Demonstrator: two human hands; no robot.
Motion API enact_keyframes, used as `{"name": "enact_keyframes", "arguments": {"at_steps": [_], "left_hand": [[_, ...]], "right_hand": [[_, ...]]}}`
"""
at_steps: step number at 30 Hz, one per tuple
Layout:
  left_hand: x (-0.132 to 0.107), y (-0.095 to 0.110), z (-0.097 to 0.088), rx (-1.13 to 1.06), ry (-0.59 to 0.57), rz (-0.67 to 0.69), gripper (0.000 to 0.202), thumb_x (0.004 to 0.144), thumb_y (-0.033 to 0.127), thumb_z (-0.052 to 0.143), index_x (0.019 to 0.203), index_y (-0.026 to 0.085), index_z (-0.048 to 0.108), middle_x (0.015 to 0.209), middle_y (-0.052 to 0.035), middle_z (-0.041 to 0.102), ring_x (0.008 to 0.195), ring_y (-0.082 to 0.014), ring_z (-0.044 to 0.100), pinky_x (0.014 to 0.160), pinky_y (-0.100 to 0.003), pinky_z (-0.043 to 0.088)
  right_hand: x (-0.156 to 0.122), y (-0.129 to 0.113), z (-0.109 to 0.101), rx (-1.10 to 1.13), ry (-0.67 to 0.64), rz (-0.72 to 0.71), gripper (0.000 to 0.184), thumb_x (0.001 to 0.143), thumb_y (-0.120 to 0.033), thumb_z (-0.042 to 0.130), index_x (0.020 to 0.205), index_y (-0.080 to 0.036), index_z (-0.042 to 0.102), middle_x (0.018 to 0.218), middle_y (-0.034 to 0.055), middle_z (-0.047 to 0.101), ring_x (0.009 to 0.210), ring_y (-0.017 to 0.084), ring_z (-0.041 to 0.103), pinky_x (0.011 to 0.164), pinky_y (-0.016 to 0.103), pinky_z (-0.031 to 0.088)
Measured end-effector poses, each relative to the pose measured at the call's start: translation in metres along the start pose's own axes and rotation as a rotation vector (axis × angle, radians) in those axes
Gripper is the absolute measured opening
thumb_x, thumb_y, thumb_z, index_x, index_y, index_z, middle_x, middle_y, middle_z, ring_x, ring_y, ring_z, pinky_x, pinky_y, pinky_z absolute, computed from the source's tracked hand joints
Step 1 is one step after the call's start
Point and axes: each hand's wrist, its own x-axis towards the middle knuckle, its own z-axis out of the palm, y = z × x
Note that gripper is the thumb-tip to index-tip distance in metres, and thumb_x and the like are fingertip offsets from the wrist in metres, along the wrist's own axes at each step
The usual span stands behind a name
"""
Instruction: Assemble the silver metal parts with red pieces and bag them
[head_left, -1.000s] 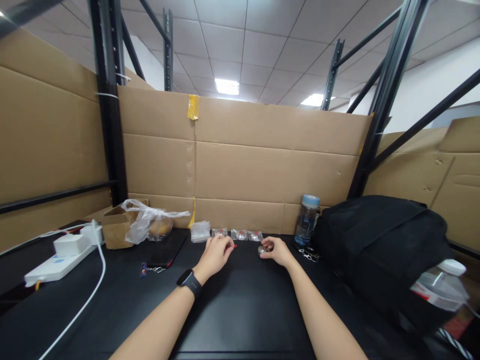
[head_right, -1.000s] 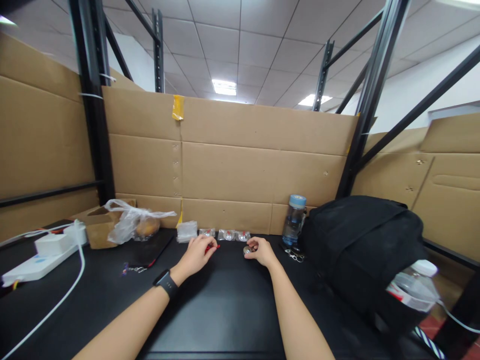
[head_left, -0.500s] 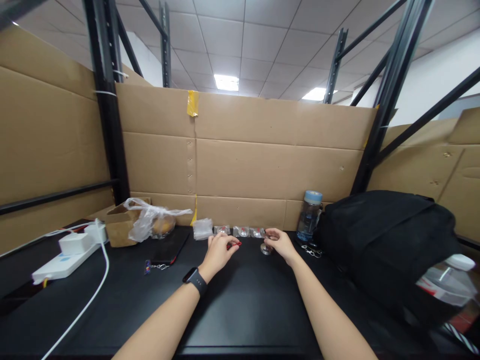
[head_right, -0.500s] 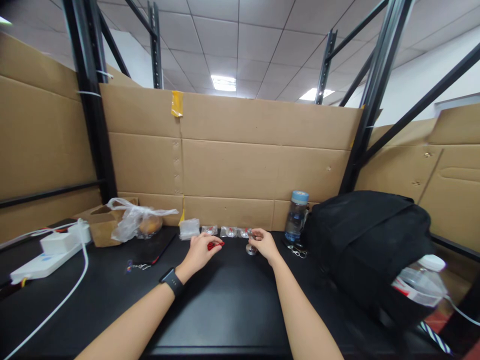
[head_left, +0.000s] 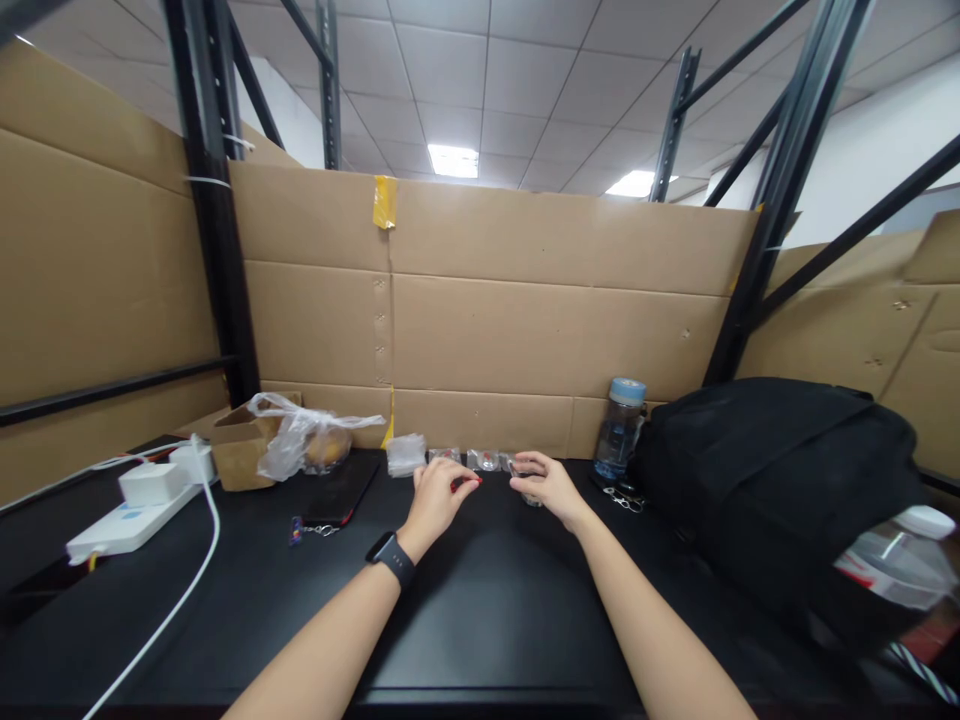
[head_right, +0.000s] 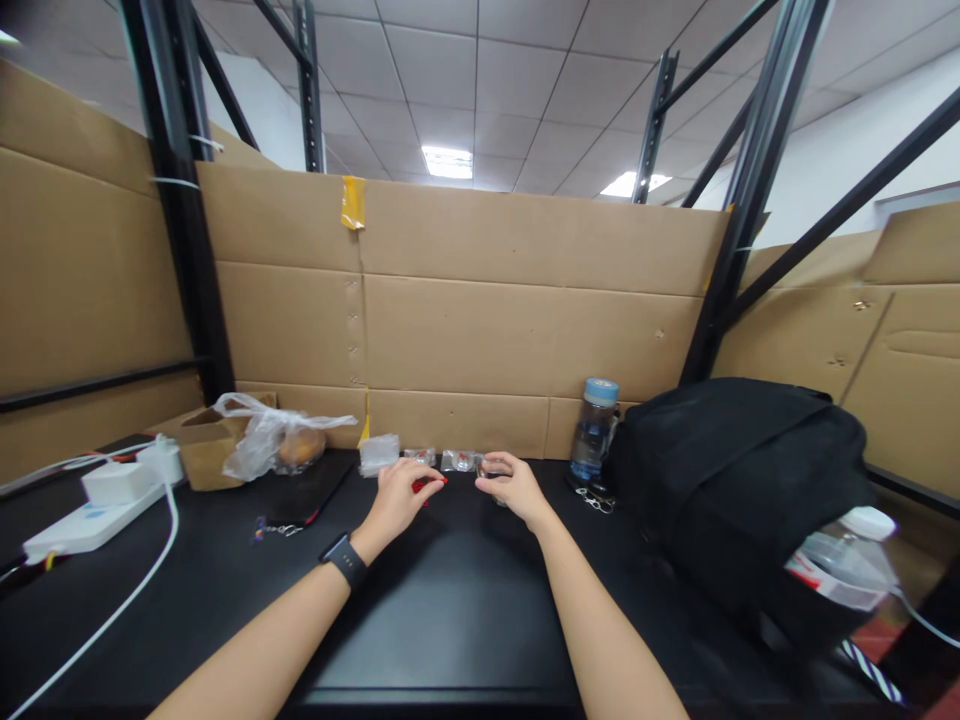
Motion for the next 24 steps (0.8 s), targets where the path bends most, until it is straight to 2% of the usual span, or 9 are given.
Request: {"name": "enact_keyframes", "arguments": {"at_steps": [3,5,10,16,24], "left_hand": [[-0.001,0.001,0.003,0.009,0.067,0.004,0.013,0.090,0.036,0.066,0.090,0.033,0.078,0.115,-0.0029,0.063,0.114,-0.0254,0.052,0.094,-0.042,0.034],[-0.001,0.002,0.004,0.006,0.096,0.019,0.011,0.089,0.034,0.068,0.087,0.033,0.079,0.116,-0.0028,0.060,0.115,-0.0254,0.051,0.095,-0.042,0.036],[-0.002,0.007,0.002,-0.015,0.126,0.066,0.010,0.087,0.030,0.069,0.086,0.031,0.079,0.116,-0.0040,0.060,0.115,-0.0254,0.050,0.099,-0.044,0.036],[-0.003,0.013,-0.002,-0.068,0.133,0.058,0.009,0.086,0.027,0.069,0.084,0.027,0.078,0.114,-0.0051,0.060,0.113,-0.0258,0.051,0.101,-0.046,0.037],[-0.003,0.013,-0.001,-0.088,0.135,0.040,0.011,0.087,0.031,0.068,0.085,0.027,0.077,0.113,-0.0050,0.058,0.112,-0.0253,0.051,0.100,-0.045,0.038]], "right_hand": [[-0.005,-0.007,0.018,0.059,-0.055,-0.010,0.058,0.058,-0.034,0.091,0.109,-0.019,0.067,0.114,0.0105,0.070,0.089,0.022,0.073,0.085,0.038,0.057],[-0.008,-0.012,0.031,0.119,-0.068,-0.017,0.058,0.056,-0.032,0.091,0.107,-0.019,0.068,0.116,0.0105,0.069,0.098,0.025,0.072,0.092,0.042,0.055],[-0.015,-0.020,0.052,0.197,-0.111,-0.066,0.058,0.055,-0.030,0.092,0.106,-0.020,0.068,0.115,0.0091,0.070,0.103,0.029,0.071,0.094,0.046,0.056],[-0.015,-0.019,0.054,0.144,-0.125,-0.109,0.056,0.054,-0.028,0.092,0.103,-0.019,0.068,0.106,0.0085,0.074,0.100,0.027,0.071,0.094,0.046,0.057],[-0.017,-0.021,0.056,0.154,-0.108,-0.083,0.054,0.053,-0.031,0.092,0.101,-0.021,0.067,0.115,0.0083,0.071,0.099,0.027,0.072,0.093,0.045,0.057]]}}
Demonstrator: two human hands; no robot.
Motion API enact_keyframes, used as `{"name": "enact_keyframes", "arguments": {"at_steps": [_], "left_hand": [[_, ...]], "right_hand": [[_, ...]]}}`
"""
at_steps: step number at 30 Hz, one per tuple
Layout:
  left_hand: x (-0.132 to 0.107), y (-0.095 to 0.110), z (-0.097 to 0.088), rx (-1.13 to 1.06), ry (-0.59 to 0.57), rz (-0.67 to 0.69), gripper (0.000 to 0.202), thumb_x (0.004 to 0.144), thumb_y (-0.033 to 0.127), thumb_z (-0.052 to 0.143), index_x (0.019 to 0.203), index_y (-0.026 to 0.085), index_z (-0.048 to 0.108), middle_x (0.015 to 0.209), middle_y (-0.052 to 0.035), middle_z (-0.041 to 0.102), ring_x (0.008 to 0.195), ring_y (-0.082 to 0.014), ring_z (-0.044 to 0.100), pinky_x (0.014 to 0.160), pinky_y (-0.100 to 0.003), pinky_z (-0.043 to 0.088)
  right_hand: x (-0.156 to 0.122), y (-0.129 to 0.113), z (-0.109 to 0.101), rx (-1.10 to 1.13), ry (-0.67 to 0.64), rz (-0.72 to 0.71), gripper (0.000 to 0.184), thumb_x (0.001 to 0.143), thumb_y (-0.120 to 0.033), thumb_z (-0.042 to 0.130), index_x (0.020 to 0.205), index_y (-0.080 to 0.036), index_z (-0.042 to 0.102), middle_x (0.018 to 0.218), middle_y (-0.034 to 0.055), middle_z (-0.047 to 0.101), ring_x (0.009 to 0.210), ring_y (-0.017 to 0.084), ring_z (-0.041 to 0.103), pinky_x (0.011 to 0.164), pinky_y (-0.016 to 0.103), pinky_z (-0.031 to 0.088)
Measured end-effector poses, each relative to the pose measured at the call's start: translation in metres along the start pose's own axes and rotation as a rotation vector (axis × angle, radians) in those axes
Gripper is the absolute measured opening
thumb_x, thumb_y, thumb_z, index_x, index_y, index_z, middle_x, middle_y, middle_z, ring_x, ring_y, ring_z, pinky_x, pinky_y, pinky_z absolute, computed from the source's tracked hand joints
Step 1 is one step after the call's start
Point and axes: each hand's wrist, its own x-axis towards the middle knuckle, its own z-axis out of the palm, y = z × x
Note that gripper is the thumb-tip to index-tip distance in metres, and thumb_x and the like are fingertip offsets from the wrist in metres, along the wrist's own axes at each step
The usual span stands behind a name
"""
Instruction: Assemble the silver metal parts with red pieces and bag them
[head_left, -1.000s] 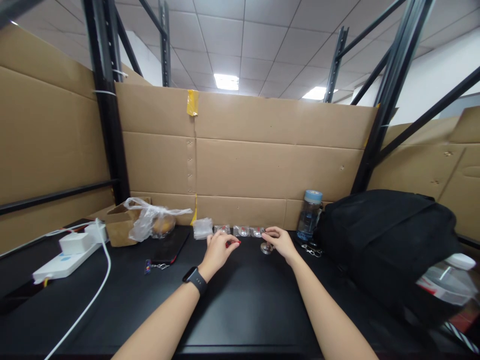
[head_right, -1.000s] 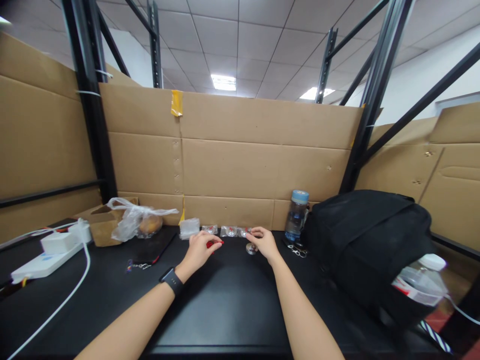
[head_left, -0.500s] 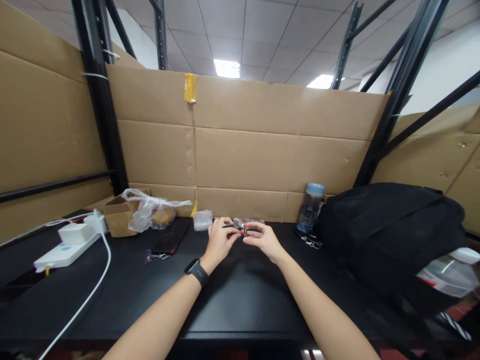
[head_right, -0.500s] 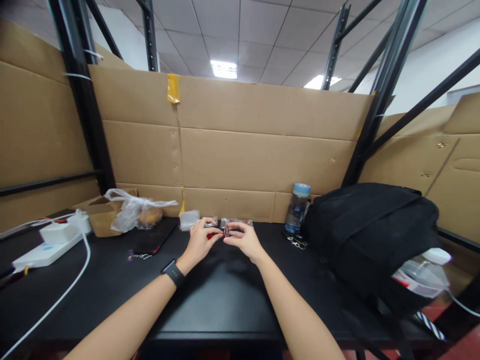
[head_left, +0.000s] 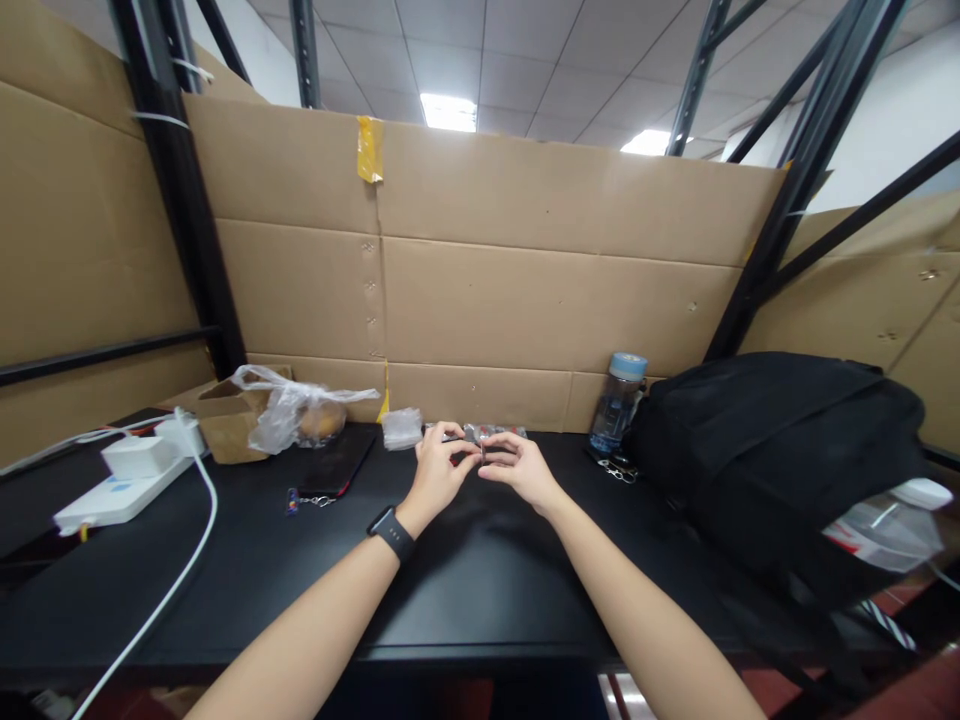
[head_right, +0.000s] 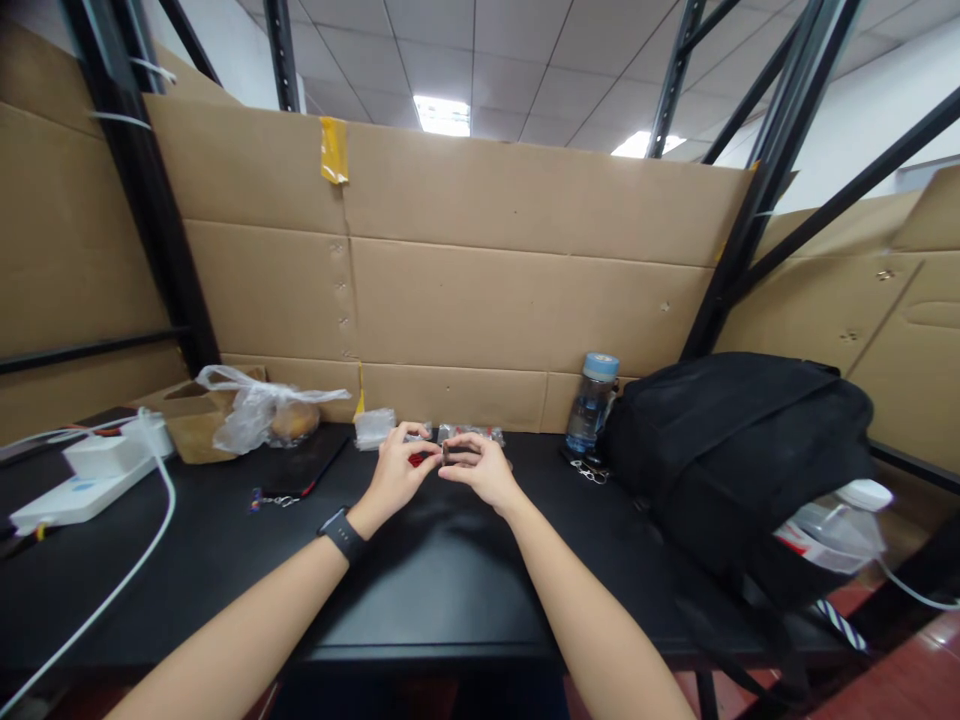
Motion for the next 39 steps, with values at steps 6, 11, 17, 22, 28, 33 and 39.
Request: {"name": "enact_keyframes", "arguments": {"at_steps": [6,11,17,22,28,33,39], "left_hand": [[-0.003,0.007,-0.004,0.084,0.009,0.069,0.009,0.086,0.026,0.068,0.083,0.027,0.077,0.114,-0.0056,0.058,0.114,-0.0266,0.049,0.099,-0.045,0.036],[-0.003,0.010,-0.007,0.130,-0.027,0.115,0.010,0.085,0.025,0.068,0.086,0.028,0.078,0.116,-0.0064,0.059,0.117,-0.0284,0.046,0.100,-0.046,0.035],[-0.001,0.007,-0.008,0.131,-0.021,0.120,0.009,0.085,0.026,0.069,0.084,0.028,0.077,0.113,-0.0059,0.059,0.115,-0.0273,0.047,0.097,-0.045,0.036],[0.000,0.004,-0.006,0.102,-0.038,0.107,0.009,0.086,0.028,0.069,0.084,0.029,0.077,0.112,-0.0044,0.059,0.113,-0.0259,0.048,0.099,-0.043,0.035],[0.001,0.006,-0.007,0.057,-0.078,0.059,0.026,0.093,0.019,0.050,0.109,0.028,0.068,0.115,-0.0050,0.060,0.114,-0.0235,0.051,0.096,-0.039,0.037],[-0.003,0.006,-0.006,0.054,-0.225,0.118,0.019,0.090,0.033,0.058,0.107,0.029,0.067,0.117,-0.0035,0.060,0.115,-0.0245,0.050,0.096,-0.040,0.037],[-0.005,0.000,0.000,0.091,-0.331,0.108,0.016,0.082,0.040,0.069,0.094,0.029,0.074,0.112,-0.0022,0.063,0.111,-0.0252,0.050,0.093,-0.040,0.036]], "right_hand": [[-0.002,-0.003,0.000,-0.042,-0.017,-0.002,0.051,0.054,-0.032,0.092,0.095,-0.019,0.066,0.104,0.0069,0.072,0.092,0.026,0.074,0.087,0.041,0.059],[-0.003,0.000,0.002,-0.073,-0.023,-0.009,0.043,0.058,-0.040,0.090,0.086,-0.019,0.065,0.094,0.0037,0.072,0.085,0.023,0.073,0.082,0.037,0.058],[0.001,0.002,-0.003,-0.139,-0.066,-0.011,0.034,0.076,-0.051,0.076,0.085,-0.019,0.067,0.093,0.0034,0.070,0.086,0.021,0.069,0.072,0.030,0.055],[0.004,0.003,-0.012,-0.386,-0.068,-0.119,0.028,0.084,-0.048,0.067,0.083,-0.020,0.070,0.118,0.0081,0.062,0.108,0.023,0.061,0.076,0.029,0.052],[0.006,0.011,-0.015,-0.521,-0.022,-0.112,0.020,0.085,-0.038,0.065,0.080,-0.020,0.069,0.115,0.0067,0.059,0.090,0.018,0.061,0.075,0.029,0.050],[0.005,0.012,-0.015,-0.616,-0.052,-0.136,0.013,0.082,-0.030,0.067,0.076,-0.019,0.070,0.115,0.0077,0.058,0.097,0.021,0.060,0.079,0.033,0.049],[0.005,0.011,-0.017,-0.539,-0.051,-0.077,0.012,0.083,-0.028,0.066,0.079,-0.019,0.070,0.121,0.0049,0.056,0.074,0.011,0.057,0.075,0.029,0.049]]}}
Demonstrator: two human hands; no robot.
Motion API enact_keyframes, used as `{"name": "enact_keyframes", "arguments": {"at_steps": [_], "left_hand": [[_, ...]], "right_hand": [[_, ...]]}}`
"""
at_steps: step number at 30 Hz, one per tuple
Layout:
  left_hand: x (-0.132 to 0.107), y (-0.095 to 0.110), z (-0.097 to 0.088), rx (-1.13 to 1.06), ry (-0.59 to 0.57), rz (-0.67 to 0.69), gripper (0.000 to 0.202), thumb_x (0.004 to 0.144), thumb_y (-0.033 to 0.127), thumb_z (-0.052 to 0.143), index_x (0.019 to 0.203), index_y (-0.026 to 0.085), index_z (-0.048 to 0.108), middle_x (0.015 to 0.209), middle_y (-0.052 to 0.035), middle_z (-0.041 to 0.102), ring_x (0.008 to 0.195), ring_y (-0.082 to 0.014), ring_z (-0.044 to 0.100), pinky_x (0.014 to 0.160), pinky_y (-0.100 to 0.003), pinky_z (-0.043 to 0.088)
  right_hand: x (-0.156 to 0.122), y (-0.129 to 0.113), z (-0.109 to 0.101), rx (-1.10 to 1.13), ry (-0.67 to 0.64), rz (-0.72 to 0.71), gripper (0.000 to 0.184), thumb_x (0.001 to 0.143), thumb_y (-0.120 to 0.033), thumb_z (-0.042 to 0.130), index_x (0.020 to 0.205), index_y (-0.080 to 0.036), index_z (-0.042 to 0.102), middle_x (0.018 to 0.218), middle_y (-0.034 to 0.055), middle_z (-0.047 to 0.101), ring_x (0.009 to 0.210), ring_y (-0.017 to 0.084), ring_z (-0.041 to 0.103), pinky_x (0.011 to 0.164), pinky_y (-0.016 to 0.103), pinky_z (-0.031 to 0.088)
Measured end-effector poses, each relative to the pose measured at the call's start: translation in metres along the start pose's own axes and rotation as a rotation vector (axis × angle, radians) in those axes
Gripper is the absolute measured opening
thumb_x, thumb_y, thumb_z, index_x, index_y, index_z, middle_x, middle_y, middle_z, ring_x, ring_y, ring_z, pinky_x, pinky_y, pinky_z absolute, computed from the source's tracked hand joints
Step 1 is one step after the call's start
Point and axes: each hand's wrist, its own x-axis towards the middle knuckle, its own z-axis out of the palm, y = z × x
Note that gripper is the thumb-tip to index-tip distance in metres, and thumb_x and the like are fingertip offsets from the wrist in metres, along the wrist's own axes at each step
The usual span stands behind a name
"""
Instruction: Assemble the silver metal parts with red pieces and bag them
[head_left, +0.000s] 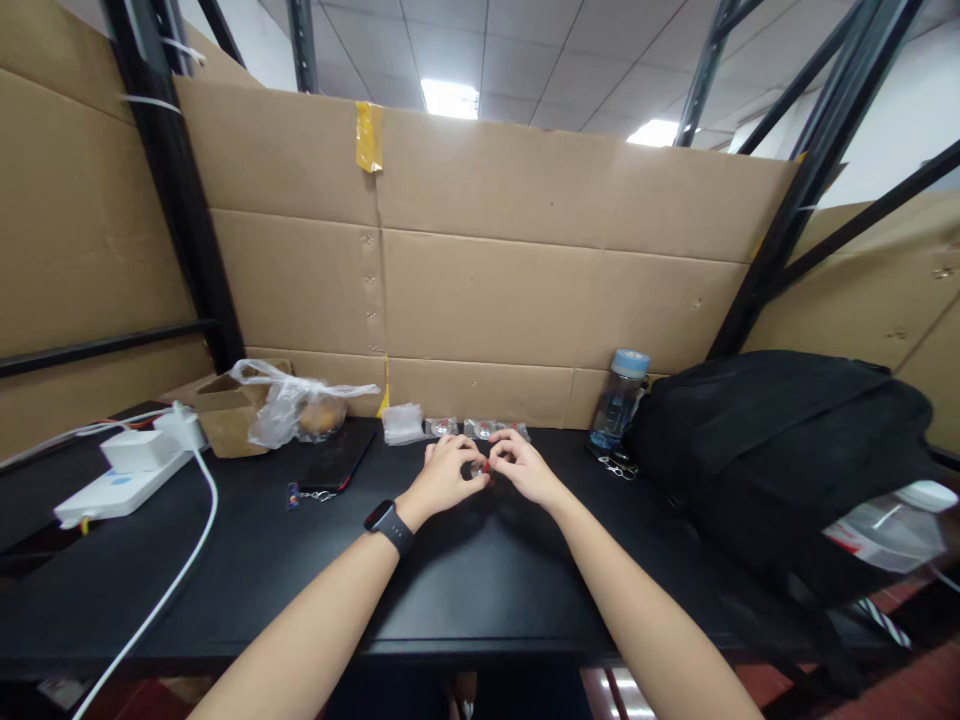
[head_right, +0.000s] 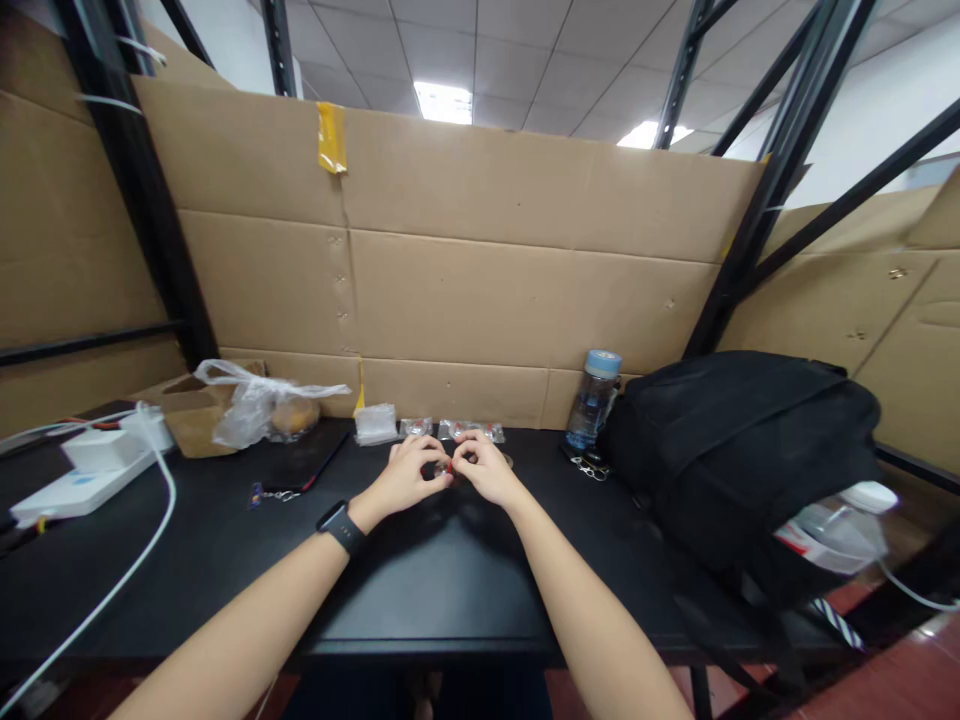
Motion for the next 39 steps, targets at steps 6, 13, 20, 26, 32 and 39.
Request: {"name": "enact_keyframes", "arguments": {"at_steps": [6,13,20,26,32,39], "left_hand": [[0.001,-0.002,-0.001,-0.058,0.028,-0.042,0.011,0.085,0.038,0.068,0.088,0.032,0.077,0.104,-0.0008,0.064,0.106,-0.0226,0.053,0.091,-0.038,0.035],[-0.003,-0.001,0.008,-0.064,-0.133,-0.015,0.011,0.085,0.035,0.067,0.080,0.031,0.076,0.094,0.0014,0.073,0.102,-0.0237,0.058,0.092,-0.040,0.031],[0.001,-0.019,0.005,-0.017,-0.053,-0.153,0.037,0.077,0.010,0.060,0.106,0.031,0.072,0.106,0.0001,0.070,0.102,-0.0221,0.061,0.088,-0.036,0.036],[0.000,-0.049,-0.014,0.197,-0.132,-0.065,0.018,0.074,0.019,0.072,0.089,0.029,0.074,0.105,-0.0034,0.067,0.105,-0.0281,0.053,0.092,-0.041,0.035],[-0.002,-0.045,-0.004,0.245,-0.154,-0.097,0.010,0.082,0.022,0.067,0.085,0.028,0.075,0.103,-0.0042,0.065,0.104,-0.0271,0.051,0.086,-0.039,0.035],[-0.003,-0.037,-0.003,0.245,-0.182,-0.117,0.007,0.083,0.028,0.066,0.087,0.027,0.072,0.103,-0.0049,0.065,0.106,-0.0266,0.049,0.087,-0.039,0.034]], "right_hand": [[0.001,-0.006,-0.007,-0.042,-0.042,-0.053,0.014,0.084,-0.032,0.067,0.080,-0.019,0.072,0.115,0.0063,0.060,0.086,0.016,0.061,0.070,0.027,0.047],[-0.001,0.016,-0.042,-0.478,0.058,-0.040,0.019,0.080,-0.018,0.065,0.098,-0.018,0.070,0.104,0.0086,0.065,0.098,0.022,0.061,0.090,0.034,0.046],[-0.005,0.047,-0.055,-0.644,-0.106,0.142,0.037,0.071,-0.020,0.073,0.108,-0.018,0.071,0.107,0.0109,0.068,0.096,0.024,0.064,0.088,0.032,0.047],[-0.003,0.055,-0.056,-0.596,-0.100,0.117,0.037,0.072,-0.012,0.071,0.108,-0.019,0.071,0.106,0.0090,0.069,0.092,0.022,0.065,0.086,0.031,0.048],[-0.003,0.061,-0.059,-0.536,-0.066,0.116,0.038,0.067,-0.011,0.076,0.104,-0.020,0.071,0.104,0.0066,0.069,0.091,0.021,0.065,0.085,0.030,0.048],[-0.002,0.054,-0.060,-0.476,-0.005,0.106,0.038,0.065,-0.012,0.078,0.101,-0.020,0.070,0.099,0.0045,0.067,0.084,0.018,0.063,0.082,0.030,0.049]]}}
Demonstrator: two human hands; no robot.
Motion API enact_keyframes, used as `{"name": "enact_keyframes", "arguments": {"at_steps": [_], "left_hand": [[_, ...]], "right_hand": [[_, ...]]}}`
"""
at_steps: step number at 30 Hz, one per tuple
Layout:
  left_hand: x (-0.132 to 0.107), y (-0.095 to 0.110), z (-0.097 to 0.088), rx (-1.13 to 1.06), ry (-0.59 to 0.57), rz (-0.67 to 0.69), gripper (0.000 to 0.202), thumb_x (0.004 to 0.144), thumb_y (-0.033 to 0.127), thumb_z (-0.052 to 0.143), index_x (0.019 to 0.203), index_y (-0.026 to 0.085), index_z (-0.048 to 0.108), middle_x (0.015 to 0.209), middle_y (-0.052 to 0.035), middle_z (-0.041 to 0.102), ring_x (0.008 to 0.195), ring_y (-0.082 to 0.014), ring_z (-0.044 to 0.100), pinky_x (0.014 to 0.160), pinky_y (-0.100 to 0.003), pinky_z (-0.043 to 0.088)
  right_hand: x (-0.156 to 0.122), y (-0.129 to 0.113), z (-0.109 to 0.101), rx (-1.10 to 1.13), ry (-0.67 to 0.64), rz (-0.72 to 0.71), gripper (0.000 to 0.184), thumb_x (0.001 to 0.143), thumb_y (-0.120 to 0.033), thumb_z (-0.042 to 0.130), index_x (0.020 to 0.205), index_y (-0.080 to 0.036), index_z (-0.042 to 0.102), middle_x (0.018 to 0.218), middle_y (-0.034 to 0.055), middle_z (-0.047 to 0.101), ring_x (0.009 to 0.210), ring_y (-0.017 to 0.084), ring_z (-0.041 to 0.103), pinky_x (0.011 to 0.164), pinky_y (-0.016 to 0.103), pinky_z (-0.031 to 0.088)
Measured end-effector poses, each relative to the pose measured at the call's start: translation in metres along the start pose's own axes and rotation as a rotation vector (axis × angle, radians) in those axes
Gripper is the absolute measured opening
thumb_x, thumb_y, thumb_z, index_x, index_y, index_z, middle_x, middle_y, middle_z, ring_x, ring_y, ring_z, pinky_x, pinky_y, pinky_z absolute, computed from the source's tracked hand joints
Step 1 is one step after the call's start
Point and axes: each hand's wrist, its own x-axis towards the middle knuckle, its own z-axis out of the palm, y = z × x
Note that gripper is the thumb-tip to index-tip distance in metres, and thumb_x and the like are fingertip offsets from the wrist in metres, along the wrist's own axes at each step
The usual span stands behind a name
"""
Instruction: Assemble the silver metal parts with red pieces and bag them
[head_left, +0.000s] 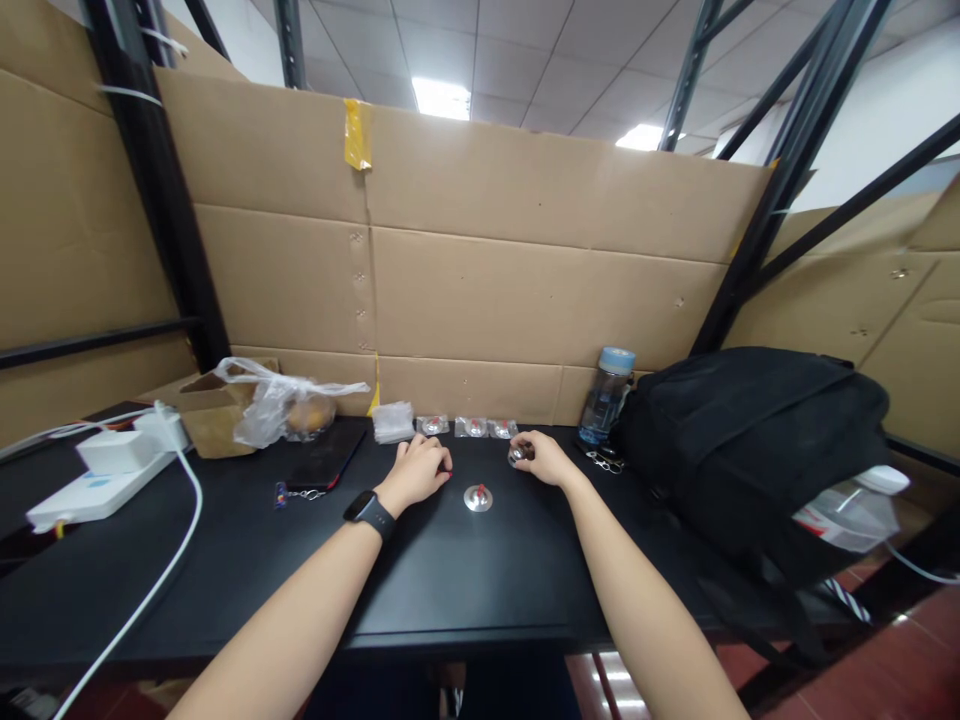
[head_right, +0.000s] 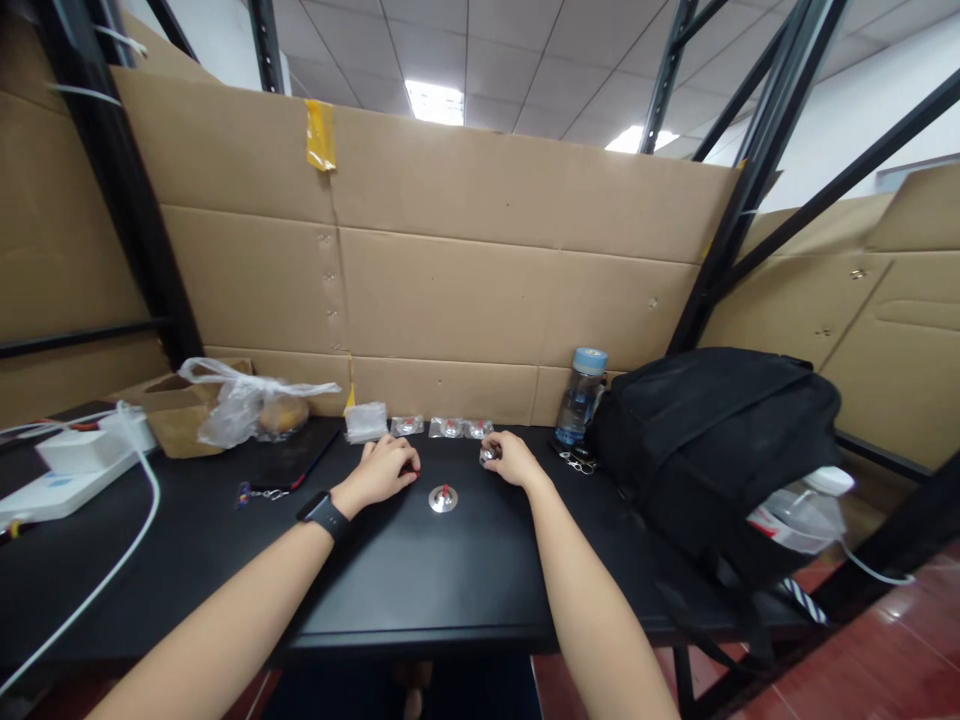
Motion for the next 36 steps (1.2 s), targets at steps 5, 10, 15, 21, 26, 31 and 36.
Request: {"name": "enact_keyframes", "arguments": {"at_steps": [5,10,15,21,26,31,36], "left_hand": [[0.000,0.001,0.003,0.015,-0.034,-0.059,0.009,0.084,0.030,0.066,0.079,0.026,0.072,0.104,-0.0049,0.065,0.108,-0.0277,0.048,0.088,-0.042,0.032],[0.002,0.006,0.001,-0.038,0.080,-0.002,0.011,0.091,0.028,0.059,0.086,0.023,0.067,0.101,-0.0055,0.068,0.107,-0.0260,0.051,0.091,-0.041,0.031],[0.004,0.017,-0.009,-0.291,0.115,0.024,0.014,0.094,0.031,0.055,0.094,0.024,0.066,0.089,0.0001,0.073,0.089,-0.0190,0.064,0.090,-0.035,0.037],[0.003,0.025,-0.010,-0.530,0.204,0.022,0.011,0.085,0.029,0.065,0.093,0.024,0.071,0.091,0.0006,0.076,0.087,-0.0174,0.069,0.085,-0.029,0.046],[0.005,0.025,-0.008,-0.569,0.195,0.003,0.013,0.087,0.032,0.064,0.093,0.025,0.073,0.090,0.0014,0.077,0.086,-0.0181,0.071,0.087,-0.030,0.047],[0.005,0.027,-0.009,-0.477,0.231,0.052,0.015,0.091,0.031,0.059,0.092,0.024,0.073,0.096,-0.0006,0.076,0.094,-0.0196,0.067,0.090,-0.031,0.046],[0.006,0.027,-0.007,-0.371,0.240,0.062,0.016,0.092,0.030,0.057,0.092,0.024,0.072,0.098,-0.0030,0.074,0.100,-0.0218,0.062,0.091,-0.034,0.043]], "right_hand": [[0.000,-0.016,0.002,0.147,0.072,-0.064,0.039,0.066,-0.011,0.076,0.104,-0.020,0.069,0.101,0.0037,0.066,0.086,0.016,0.063,0.085,0.031,0.049],[0.000,-0.036,0.014,0.388,0.047,-0.091,0.047,0.069,-0.015,0.074,0.115,-0.022,0.065,0.114,0.0066,0.065,0.093,0.018,0.064,0.075,0.028,0.052],[-0.002,-0.062,0.025,0.586,0.023,-0.125,0.048,0.070,-0.023,0.078,0.116,-0.024,0.065,0.121,0.0082,0.065,0.100,0.021,0.064,0.072,0.029,0.055],[-0.006,-0.079,0.033,0.750,-0.024,-0.115,0.053,0.066,-0.025,0.083,0.115,-0.024,0.065,0.121,0.0086,0.065,0.101,0.021,0.065,0.076,0.031,0.057],[-0.007,-0.083,0.033,0.839,-0.043,-0.121,0.055,0.063,-0.028,0.086,0.115,-0.024,0.065,0.122,0.0087,0.064,0.101,0.021,0.066,0.079,0.033,0.058],[-0.008,-0.087,0.031,0.883,-0.029,-0.113,0.056,0.061,-0.030,0.088,0.111,-0.022,0.065,0.117,0.0082,0.066,0.098,0.021,0.068,0.078,0.032,0.059],[-0.009,-0.093,0.030,0.875,0.015,-0.095,0.052,0.059,-0.031,0.089,0.104,-0.021,0.065,0.110,0.0076,0.068,0.095,0.021,0.069,0.074,0.030,0.059]]}}
